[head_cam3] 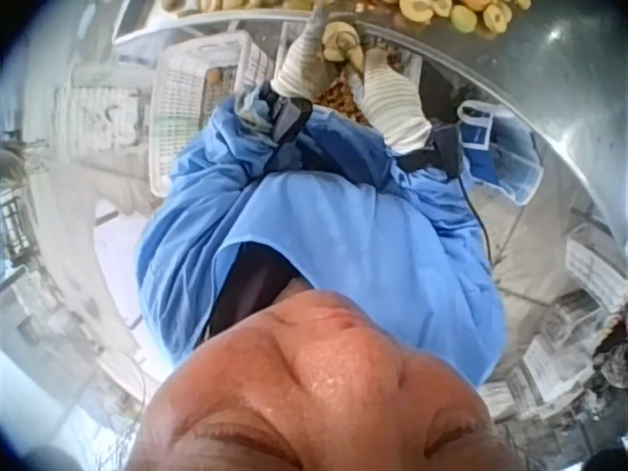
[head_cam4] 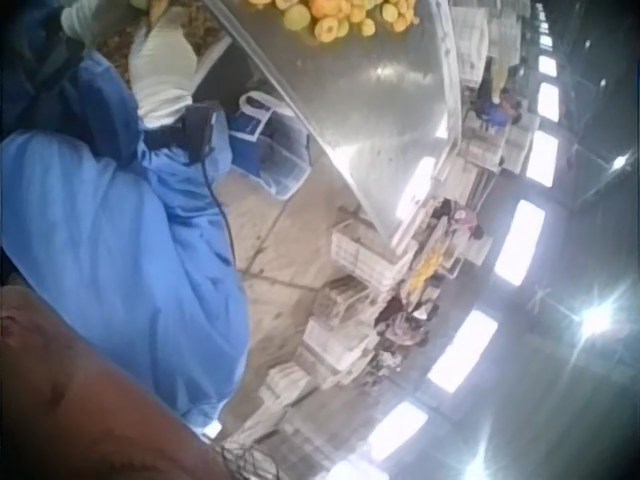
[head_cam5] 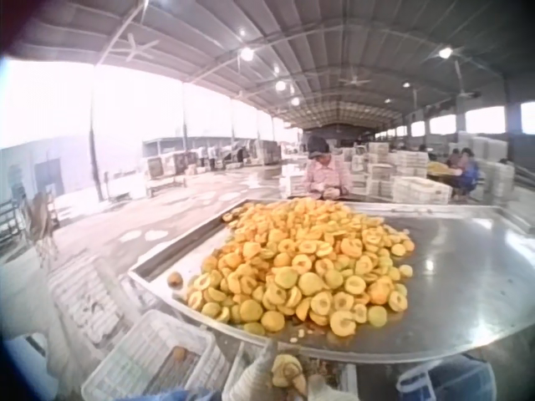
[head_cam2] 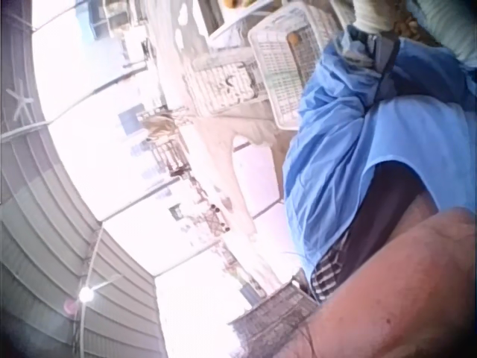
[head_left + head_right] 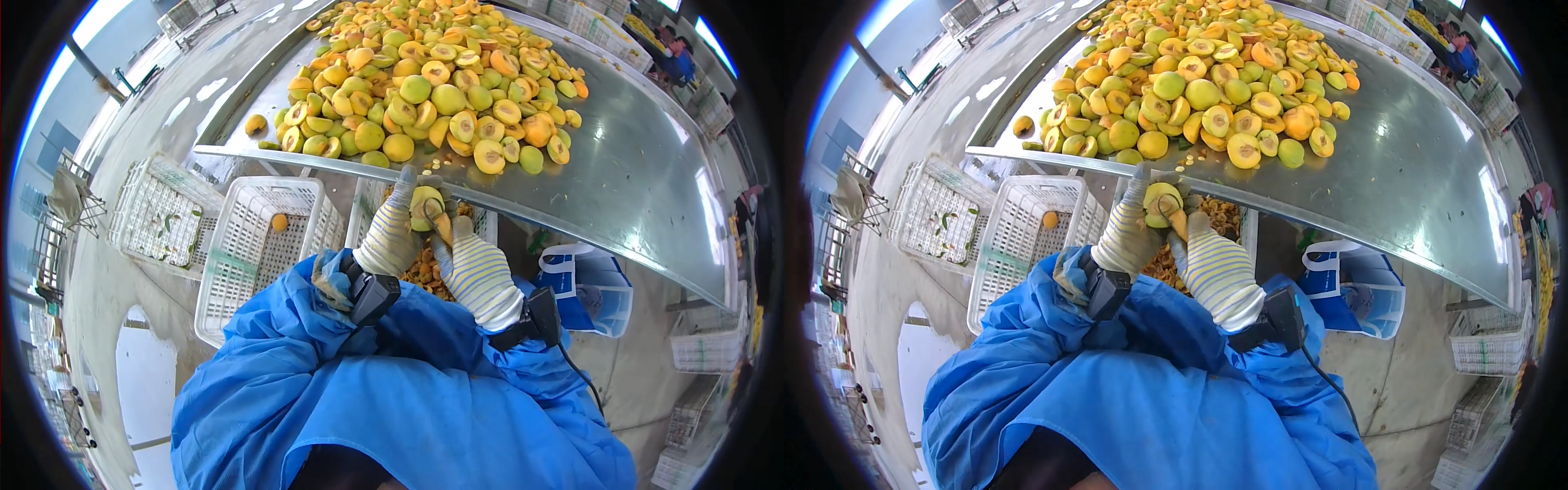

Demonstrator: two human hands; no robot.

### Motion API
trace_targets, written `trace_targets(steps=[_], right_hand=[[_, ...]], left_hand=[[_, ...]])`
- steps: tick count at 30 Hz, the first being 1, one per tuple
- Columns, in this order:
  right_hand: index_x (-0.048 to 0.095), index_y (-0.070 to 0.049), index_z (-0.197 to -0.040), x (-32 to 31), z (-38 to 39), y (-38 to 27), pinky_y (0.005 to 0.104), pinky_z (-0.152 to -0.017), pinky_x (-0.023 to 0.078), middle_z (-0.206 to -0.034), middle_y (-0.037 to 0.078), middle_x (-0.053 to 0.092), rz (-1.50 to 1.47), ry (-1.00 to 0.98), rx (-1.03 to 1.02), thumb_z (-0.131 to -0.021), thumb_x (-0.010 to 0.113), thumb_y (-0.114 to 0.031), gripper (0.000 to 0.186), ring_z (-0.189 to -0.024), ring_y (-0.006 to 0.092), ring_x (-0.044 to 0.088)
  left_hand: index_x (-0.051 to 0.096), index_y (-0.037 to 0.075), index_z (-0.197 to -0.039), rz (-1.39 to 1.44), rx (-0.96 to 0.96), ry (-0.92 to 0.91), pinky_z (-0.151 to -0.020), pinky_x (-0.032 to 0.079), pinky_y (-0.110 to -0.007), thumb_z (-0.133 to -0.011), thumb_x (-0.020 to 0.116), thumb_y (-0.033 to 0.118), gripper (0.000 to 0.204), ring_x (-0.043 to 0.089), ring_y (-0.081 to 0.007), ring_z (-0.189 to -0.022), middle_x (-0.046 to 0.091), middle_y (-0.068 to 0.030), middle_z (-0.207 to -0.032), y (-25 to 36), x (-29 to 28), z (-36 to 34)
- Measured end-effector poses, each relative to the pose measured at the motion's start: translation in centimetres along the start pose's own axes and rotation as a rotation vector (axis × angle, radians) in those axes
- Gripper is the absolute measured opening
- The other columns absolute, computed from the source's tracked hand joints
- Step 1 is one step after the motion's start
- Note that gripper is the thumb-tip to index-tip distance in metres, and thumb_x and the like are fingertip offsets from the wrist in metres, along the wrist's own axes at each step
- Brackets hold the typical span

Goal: Remove pits from apricots and sort them into baskets.

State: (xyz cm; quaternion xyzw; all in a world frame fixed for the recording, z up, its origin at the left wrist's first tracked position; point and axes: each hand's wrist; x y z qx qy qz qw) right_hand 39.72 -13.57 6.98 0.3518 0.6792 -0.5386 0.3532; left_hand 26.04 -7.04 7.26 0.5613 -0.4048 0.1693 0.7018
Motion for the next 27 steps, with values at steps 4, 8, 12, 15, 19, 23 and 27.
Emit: trace_targets(steps=[4, 8, 12, 15, 19, 23, 27], right_hand=[[0.045, 0.004, -0.122, 0.6, 0.2, -0.3, 0.0506, -0.058, 0.049, -0.074, 0.027, 0.062, -0.029, -0.019, 0.022, -0.094, 0.056, -0.032, 0.047, -0.071, 0.0431, 0.063], [0.044, 0.0, -0.123, 2.1, 0.5, -0.8, 0.05, -0.069, 0.051, -0.093, 0.027, 0.064, -0.38, 0.046, -0.034, -0.094, 0.056, -0.026, 0.041, -0.083, 0.0426, 0.064], [0.032, 0.003, -0.14, 2.7, 0.2, -0.1, 0.046, -0.08, 0.05, -0.114, 0.029, 0.058, -0.731, 0.025, -0.193, -0.093, 0.055, -0.017, 0.056, -0.1, 0.0445, 0.06], [0.033, 0.003, -0.139, 1.8, 0.2, -0.1, 0.0457, -0.083, 0.048, -0.113, 0.029, 0.059, -0.911, -0.14, -0.103, -0.094, 0.054, -0.017, 0.054, -0.103, 0.0459, 0.058], [0.036, 0.002, -0.138, 1.9, 0.1, -0.1, 0.0465, -0.083, 0.048, -0.112, 0.028, 0.06, -0.678, -0.131, -0.071, -0.095, 0.054, -0.019, 0.051, -0.102, 0.0455, 0.058], [0.036, -0.001, -0.14, 3.8, 0.0, 0.1, 0.0366, -0.088, 0.049, -0.111, 0.014, 0.062, -0.848, -0.031, -0.091, -0.098, 0.052, -0.029, 0.053, -0.097, 0.0291, 0.062], [0.048, -0.002, -0.127, 0.6, -0.4, -0.1, 0.0395, -0.071, 0.054, -0.091, 0.014, 0.064, -1.307, -0.603, 0.439, -0.096, 0.056, -0.029, 0.042, -0.079, 0.0297, 0.065]], left_hand=[[0.058, 0.006, -0.107, 0.023, -0.019, 0.145, -0.078, 0.057, -0.039, -0.088, 0.068, 0.041, 0.04, 0.065, -0.0233, -0.087, 0.065, -0.0101, -0.095, -0.2, 0.4, 0.0], [0.059, 0.007, -0.106, 0.029, 0.048, 0.196, -0.078, 0.057, -0.038, -0.085, 0.07, 0.043, 0.044, 0.065, -0.024, -0.085, 0.064, -0.0097, -0.094, -0.9, 0.1, 0.4], [0.06, 0.006, -0.104, -0.04, 0.018, 0.219, -0.078, 0.056, -0.038, -0.084, 0.07, 0.046, 0.046, 0.065, -0.0242, -0.084, 0.064, -0.0097, -0.092, -0.6, 0.3, 1.1], [0.06, 0.005, -0.102, -0.109, 0.05, 0.185, -0.077, 0.056, -0.039, -0.086, 0.067, 0.046, 0.044, 0.064, -0.0244, -0.083, 0.064, -0.0104, -0.091, 0.1, -0.2, 0.8], [0.061, 0.005, -0.102, -0.239, -0.047, 0.09, -0.076, 0.055, -0.039, -0.089, 0.064, 0.044, 0.041, 0.064, -0.0237, -0.084, 0.064, -0.0103, -0.091, 0.2, -2.6, -0.3], [0.061, 0.005, -0.104, -0.29, 0.183, 0.14, -0.078, 0.054, -0.037, -0.091, 0.061, 0.042, 0.039, 0.064, -0.022, -0.085, 0.065, -0.0094, -0.092, -1.3, -1.1, 0.3], [0.062, 0.004, -0.105, -0.277, 0.161, 0.083, -0.079, 0.054, -0.036, -0.091, 0.062, 0.04, 0.039, 0.065, -0.022, -0.086, 0.066, -0.0101, -0.093, -0.6, -0.6, 0.6]])
Point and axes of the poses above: each hand's wrist, its own z-axis away from the middle knuckle, its own x-axis out of the palm, y = z × x
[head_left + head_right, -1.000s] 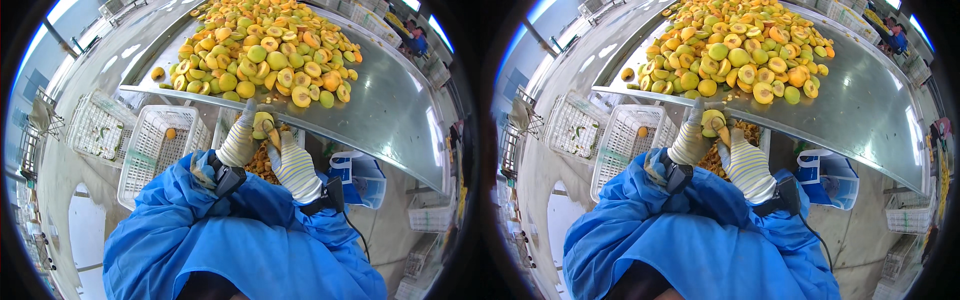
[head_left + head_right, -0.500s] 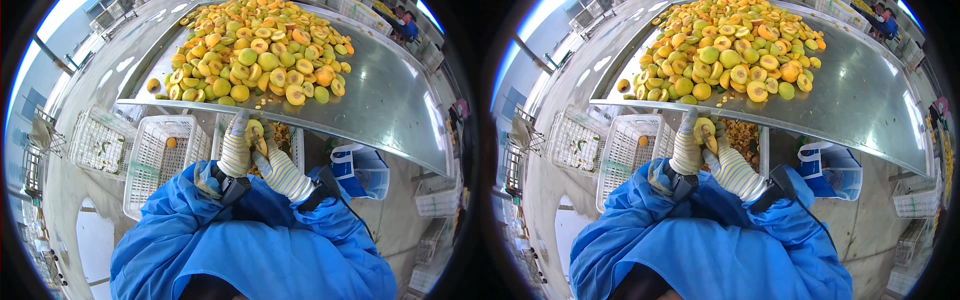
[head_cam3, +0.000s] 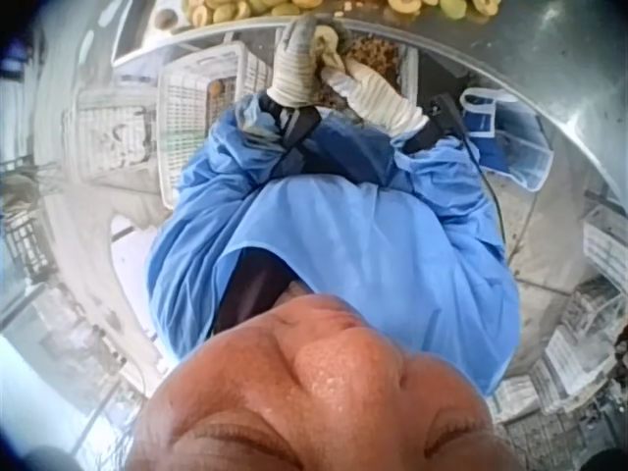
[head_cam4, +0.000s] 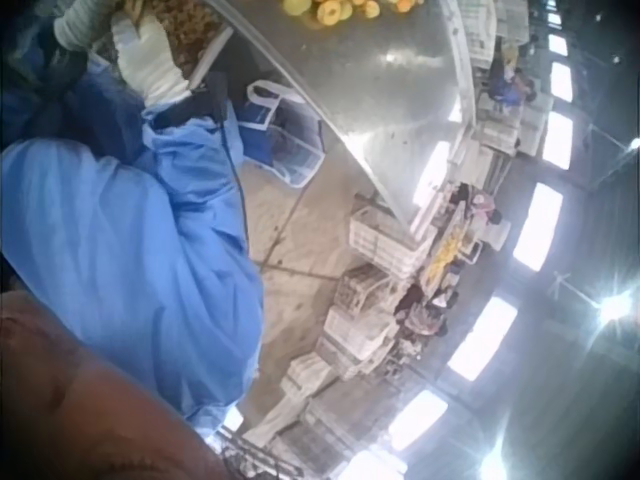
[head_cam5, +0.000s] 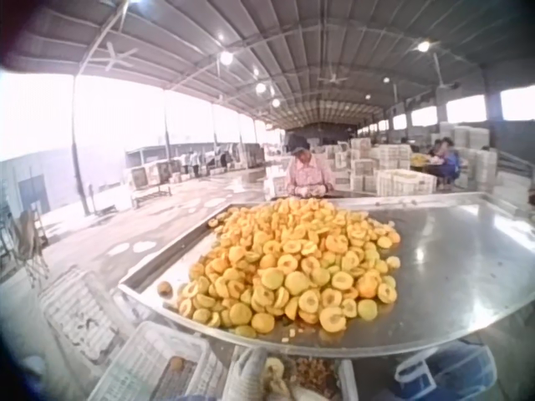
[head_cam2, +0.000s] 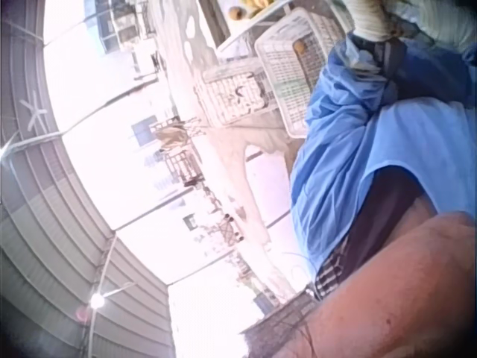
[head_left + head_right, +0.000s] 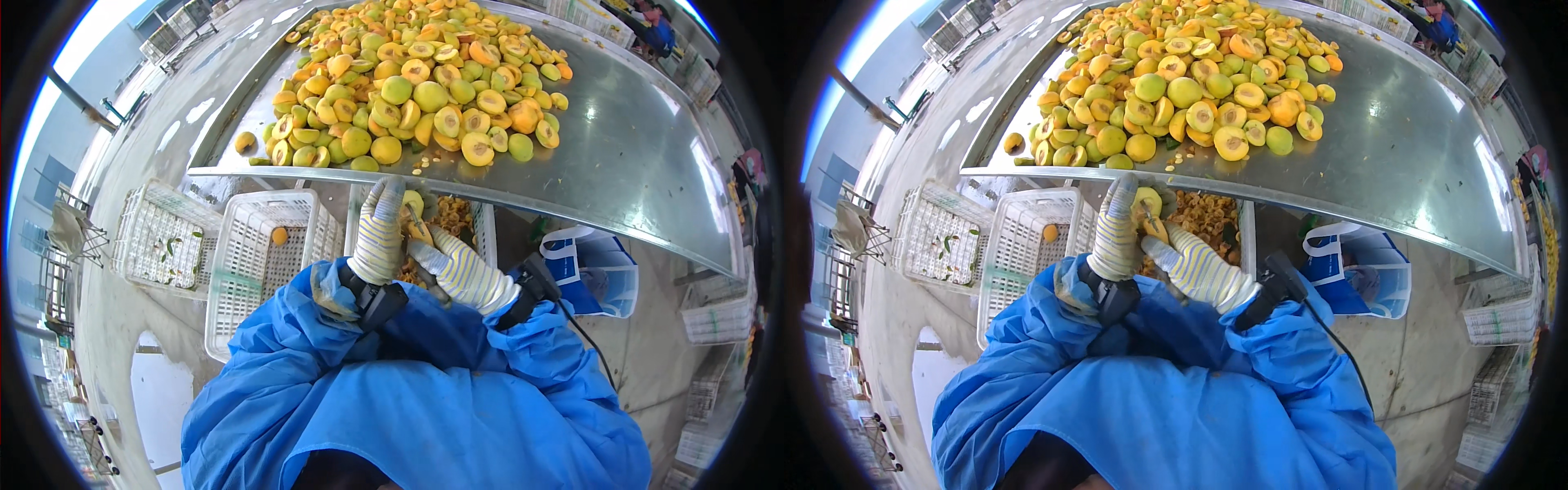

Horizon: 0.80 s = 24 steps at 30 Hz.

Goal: Remove pits from apricots and sort them into baskets.

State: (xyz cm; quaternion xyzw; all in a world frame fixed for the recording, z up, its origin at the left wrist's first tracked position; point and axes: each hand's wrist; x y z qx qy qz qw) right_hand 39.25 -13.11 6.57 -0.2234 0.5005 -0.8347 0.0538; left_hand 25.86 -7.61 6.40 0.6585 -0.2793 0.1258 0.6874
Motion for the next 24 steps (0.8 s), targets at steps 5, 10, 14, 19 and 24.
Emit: trace_targets(steps=[5, 10, 14, 19, 24], right_hand=[[0.055, -0.01, -0.116, -0.7, -0.3, 0.5, 0.0257, -0.035, 0.035, -0.061, -0.001, 0.047, 0.349, 0.043, -0.634, -0.097, 0.053, -0.038, 0.034, -0.04, 0.0102, 0.043], [0.056, -0.012, -0.101, -0.5, 2.2, -1.1, 0.0233, -0.035, 0.03, -0.061, -0.001, 0.047, -0.277, -0.18, 0.134, -0.097, 0.05, -0.047, 0.036, -0.04, 0.0084, 0.041], [0.054, -0.014, -0.095, -0.2, 1.9, -0.9, 0.022, -0.035, 0.028, -0.06, -0.002, 0.045, -0.399, -0.198, 0.104, -0.096, 0.051, -0.048, 0.034, -0.039, 0.0074, 0.039], [0.054, -0.013, -0.094, 1.1, 1.2, -0.1, 0.0225, -0.033, 0.03, -0.059, -0.002, 0.046, -0.057, -0.007, -0.004, -0.097, 0.051, -0.045, 0.033, -0.037, 0.0078, 0.04], [0.055, -0.012, -0.089, 0.1, 1.6, -0.8, 0.0224, -0.031, 0.027, -0.055, -0.002, 0.041, -0.456, -0.175, 0.11, -0.093, 0.056, -0.051, 0.039, -0.033, 0.0068, 0.034]], left_hand=[[0.064, 0.003, -0.096, -0.034, -0.322, -0.123, -0.076, 0.056, -0.041, -0.087, 0.068, 0.039, 0.037, 0.067, -0.0268, -0.081, 0.066, -0.0126, -0.085, 1.0, -2.3, -1.3], [0.063, 0.003, -0.095, -0.082, -0.366, -0.2, -0.07, 0.056, -0.04, -0.084, 0.07, 0.043, 0.041, 0.066, -0.0273, -0.075, 0.066, -0.0132, -0.083, 2.0, -1.1, -1.3], [0.061, 0.003, -0.099, -0.037, -0.286, -0.048, -0.066, 0.056, -0.038, -0.081, 0.072, 0.044, 0.046, 0.066, -0.0258, -0.072, 0.066, -0.0127, -0.083, 1.5, -0.2, -0.9], [0.062, 0.003, -0.099, -0.096, -0.338, -0.124, -0.064, 0.057, -0.038, -0.082, 0.071, 0.043, 0.044, 0.066, -0.025, -0.071, 0.066, -0.0118, -0.084, 0.7, -1.7, -1.9], [0.062, 0.004, -0.098, -0.04, -0.226, -0.099, -0.062, 0.057, -0.038, -0.083, 0.071, 0.043, 0.042, 0.066, -0.0241, -0.071, 0.066, -0.0103, -0.083, 0.9, -0.5, -1.3]])
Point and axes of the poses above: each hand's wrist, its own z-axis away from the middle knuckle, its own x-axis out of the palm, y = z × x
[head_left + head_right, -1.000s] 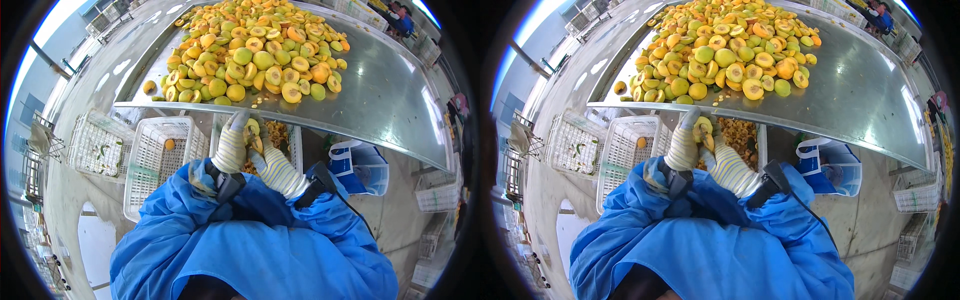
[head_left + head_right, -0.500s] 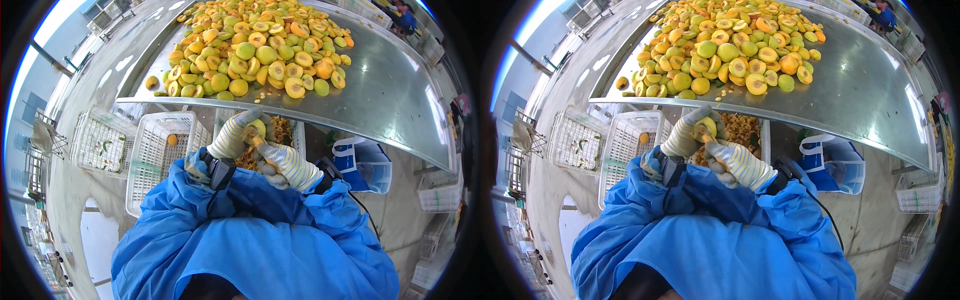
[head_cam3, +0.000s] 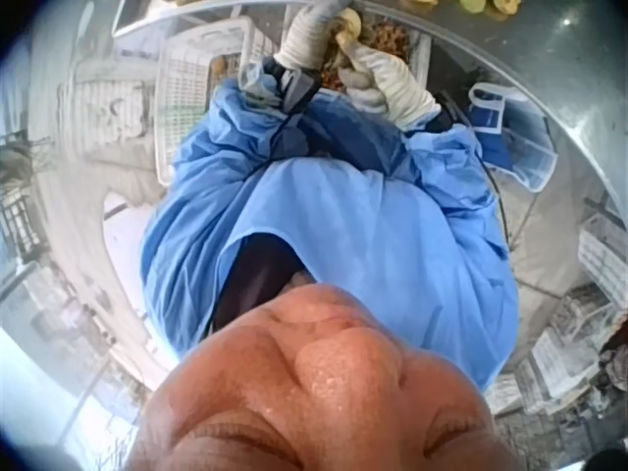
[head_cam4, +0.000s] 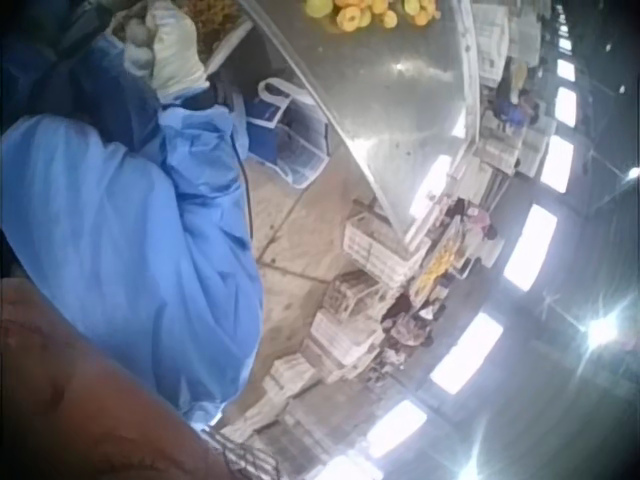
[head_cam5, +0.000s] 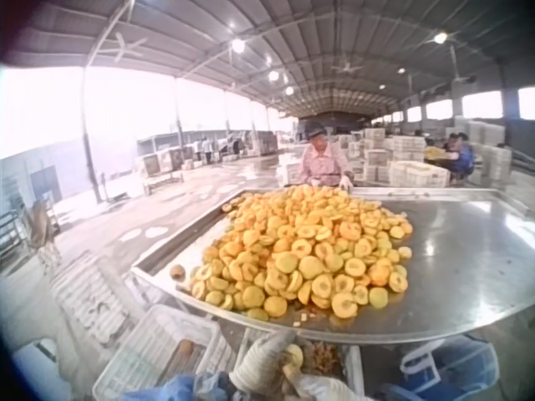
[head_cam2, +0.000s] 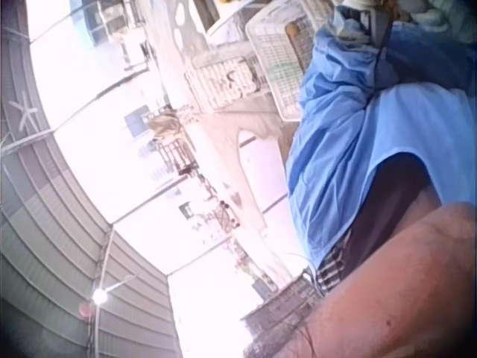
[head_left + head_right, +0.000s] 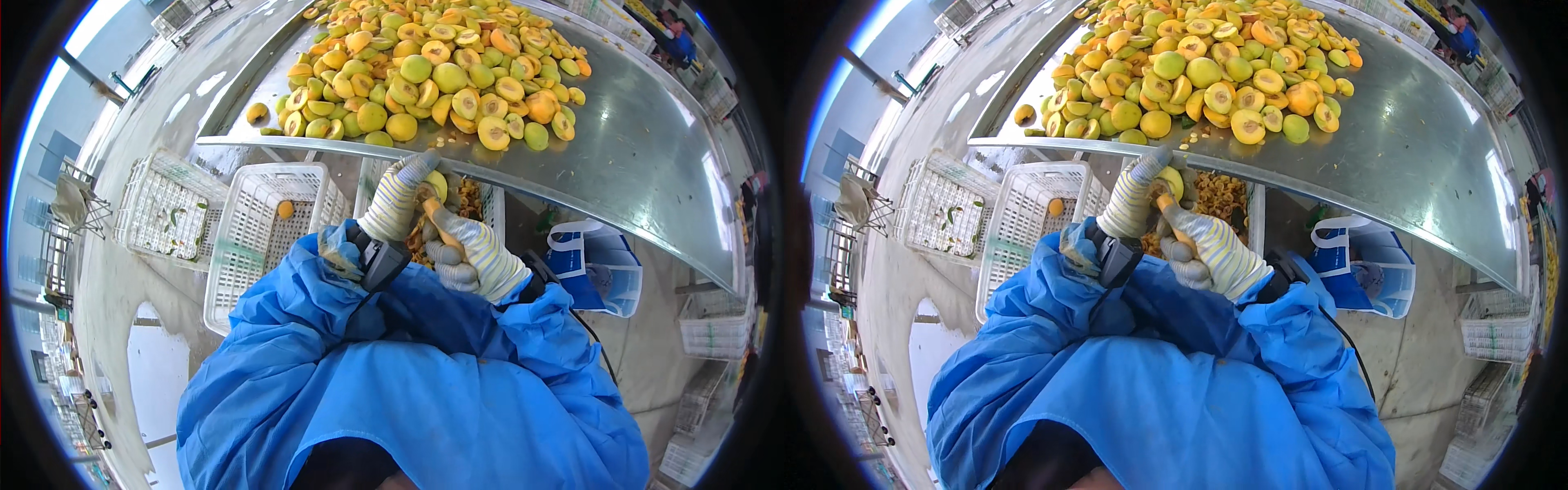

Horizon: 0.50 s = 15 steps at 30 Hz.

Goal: Remove pits from apricots and sort them into baskets.

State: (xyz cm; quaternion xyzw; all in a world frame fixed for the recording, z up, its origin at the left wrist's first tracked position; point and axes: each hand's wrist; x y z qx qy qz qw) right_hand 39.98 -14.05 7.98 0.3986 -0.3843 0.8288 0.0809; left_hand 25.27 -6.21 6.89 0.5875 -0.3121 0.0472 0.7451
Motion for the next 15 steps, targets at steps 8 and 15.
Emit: trace_targets(steps=[8, 15], right_hand=[[0.052, -0.014, -0.091, 0.1, -0.1, 0.0, 0.0239, -0.034, 0.03, -0.059, -0.003, 0.042, 0.339, 0.14, 0.015, -0.095, 0.053, -0.047, 0.034, -0.038, 0.0074, 0.037], [0.057, -0.011, -0.098, -0.6, -0.4, -0.3, 0.0212, -0.031, 0.029, -0.056, -0.002, 0.043, -0.167, -0.171, -0.012, -0.096, 0.052, -0.046, 0.036, -0.034, 0.0065, 0.037]], left_hand=[[0.064, 0.005, -0.096, 0.082, -0.101, 0.009, -0.065, 0.058, -0.037, -0.085, 0.071, 0.037, 0.035, 0.066, -0.024, -0.07, 0.066, -0.011, -0.084, -0.1, -0.2, -0.3], [0.064, 0.005, -0.098, 0.106, 0.057, 0.09, -0.068, 0.055, -0.033, -0.087, 0.069, 0.04, 0.037, 0.064, -0.0209, -0.073, 0.066, -0.0085, -0.085, 2.0, 2.5, 1.1]])
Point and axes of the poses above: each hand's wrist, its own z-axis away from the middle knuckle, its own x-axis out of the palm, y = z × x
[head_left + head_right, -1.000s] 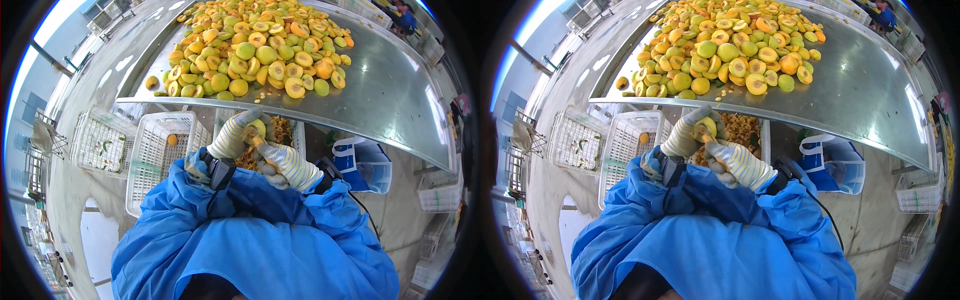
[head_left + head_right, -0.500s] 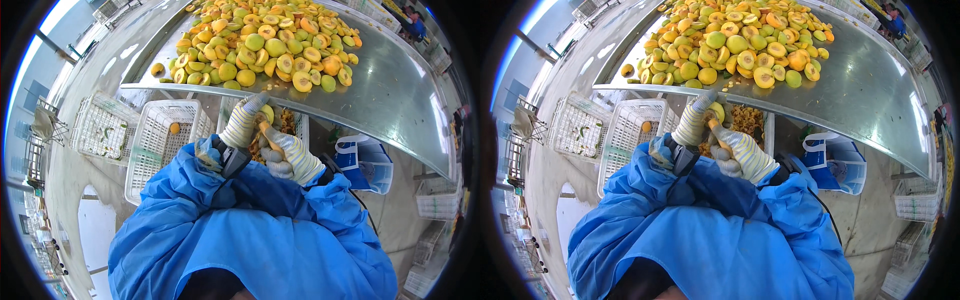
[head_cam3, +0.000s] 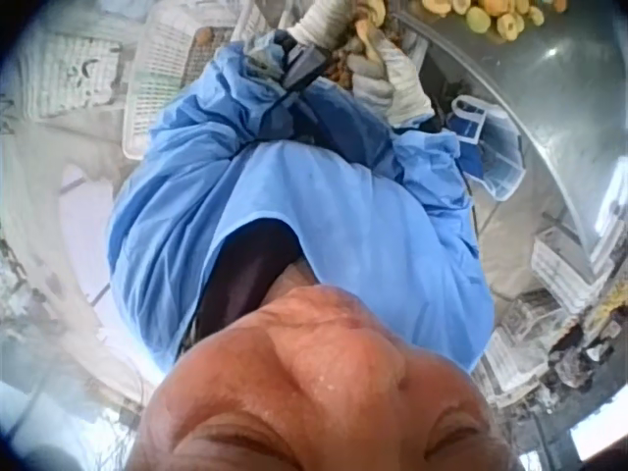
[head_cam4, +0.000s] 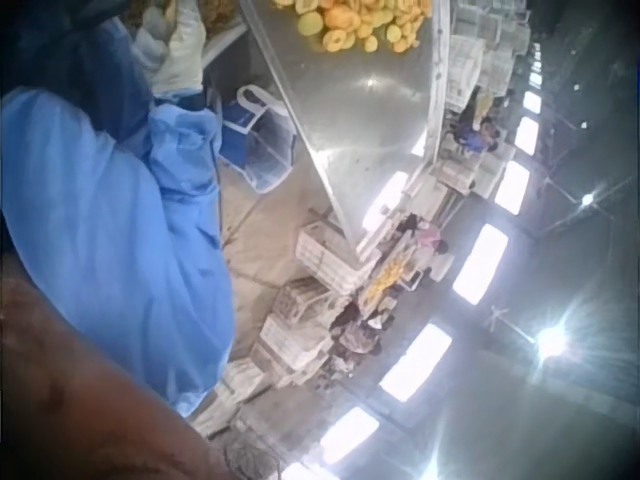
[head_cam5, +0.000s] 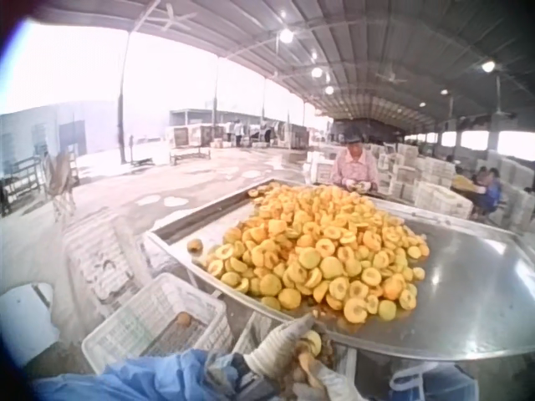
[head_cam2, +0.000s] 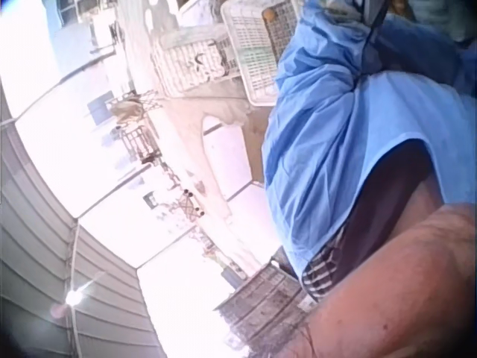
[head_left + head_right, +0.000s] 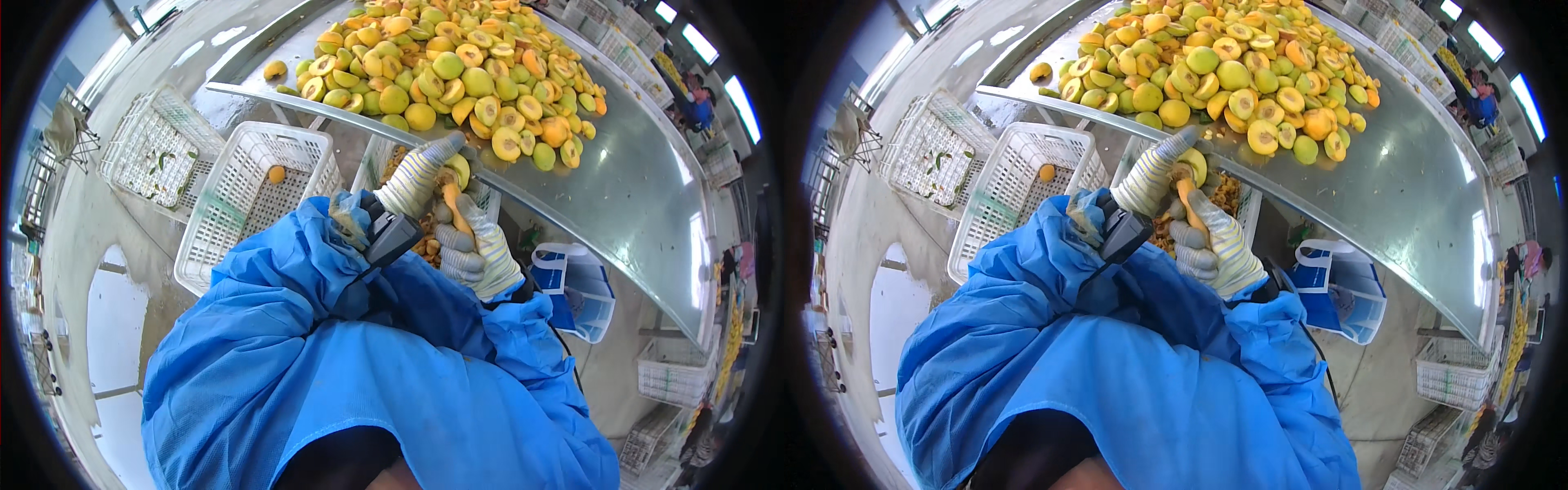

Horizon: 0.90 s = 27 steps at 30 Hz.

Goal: Remove pits from apricots and sort them into baskets.

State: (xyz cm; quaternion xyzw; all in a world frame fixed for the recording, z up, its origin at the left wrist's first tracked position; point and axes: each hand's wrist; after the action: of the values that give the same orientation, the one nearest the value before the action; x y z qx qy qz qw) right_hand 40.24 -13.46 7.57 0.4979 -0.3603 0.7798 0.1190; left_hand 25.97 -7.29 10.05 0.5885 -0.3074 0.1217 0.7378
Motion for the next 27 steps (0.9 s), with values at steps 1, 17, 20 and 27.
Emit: trace_targets(steps=[1, 17, 20, 27], right_hand=[[0.057, -0.011, -0.098, 0.2, 0.1, 0.0, 0.0215, -0.03, 0.029, -0.056, -0.002, 0.042, -0.038, -0.063, 0.008, -0.097, 0.052, -0.046, 0.036, -0.034, 0.007, 0.037], [0.051, -0.005, -0.122, -3.8, 0.9, -1.7, 0.0502, -0.074, 0.048, -0.091, 0.029, 0.063, 1.737, 0.527, -0.438, -0.096, 0.046, -0.048, 0.051, -0.088, 0.0468, 0.061], [0.053, -0.004, -0.119, -4.3, 0.5, -1.6, 0.0503, -0.073, 0.048, -0.091, 0.029, 0.063, 1.772, 0.574, -0.453, -0.096, 0.046, -0.048, 0.05, -0.087, 0.047, 0.061], [0.054, -0.003, -0.113, -3.2, -0.1, -1.3, 0.0505, -0.074, 0.047, -0.09, 0.029, 0.063, 1.749, 0.556, -0.404, -0.095, 0.051, -0.04, 0.042, -0.087, 0.0468, 0.06]], left_hand=[[0.064, 0.006, -0.099, 0.06, -0.023, 0.045, -0.068, 0.055, -0.033, -0.086, 0.069, 0.041, 0.038, 0.064, -0.0214, -0.074, 0.066, -0.009, -0.088, -0.1, -0.1, -0.3], [0.071, 0.008, -0.097, -1.708, 0.628, 0.427, -0.077, 0.051, -0.041, -0.085, 0.066, 0.039, 0.033, 0.066, -0.0341, -0.082, 0.069, -0.0158, -0.09, 6.2, -13.9, -1.6], [0.071, 0.008, -0.096, -1.828, 0.437, 0.458, -0.078, 0.051, -0.043, -0.084, 0.063, 0.047, 0.042, 0.066, -0.0343, -0.085, 0.07, -0.0161, -0.092, 7.2, -10.5, -5.2], [0.054, 0.0, -0.122, -2.035, -0.261, 0.416, -0.081, 0.052, -0.041, -0.069, 0.07, 0.066, 0.087, 0.068, -0.031, -0.088, 0.07, -0.0143, -0.098, 4.6, -6.7, -11.9]])
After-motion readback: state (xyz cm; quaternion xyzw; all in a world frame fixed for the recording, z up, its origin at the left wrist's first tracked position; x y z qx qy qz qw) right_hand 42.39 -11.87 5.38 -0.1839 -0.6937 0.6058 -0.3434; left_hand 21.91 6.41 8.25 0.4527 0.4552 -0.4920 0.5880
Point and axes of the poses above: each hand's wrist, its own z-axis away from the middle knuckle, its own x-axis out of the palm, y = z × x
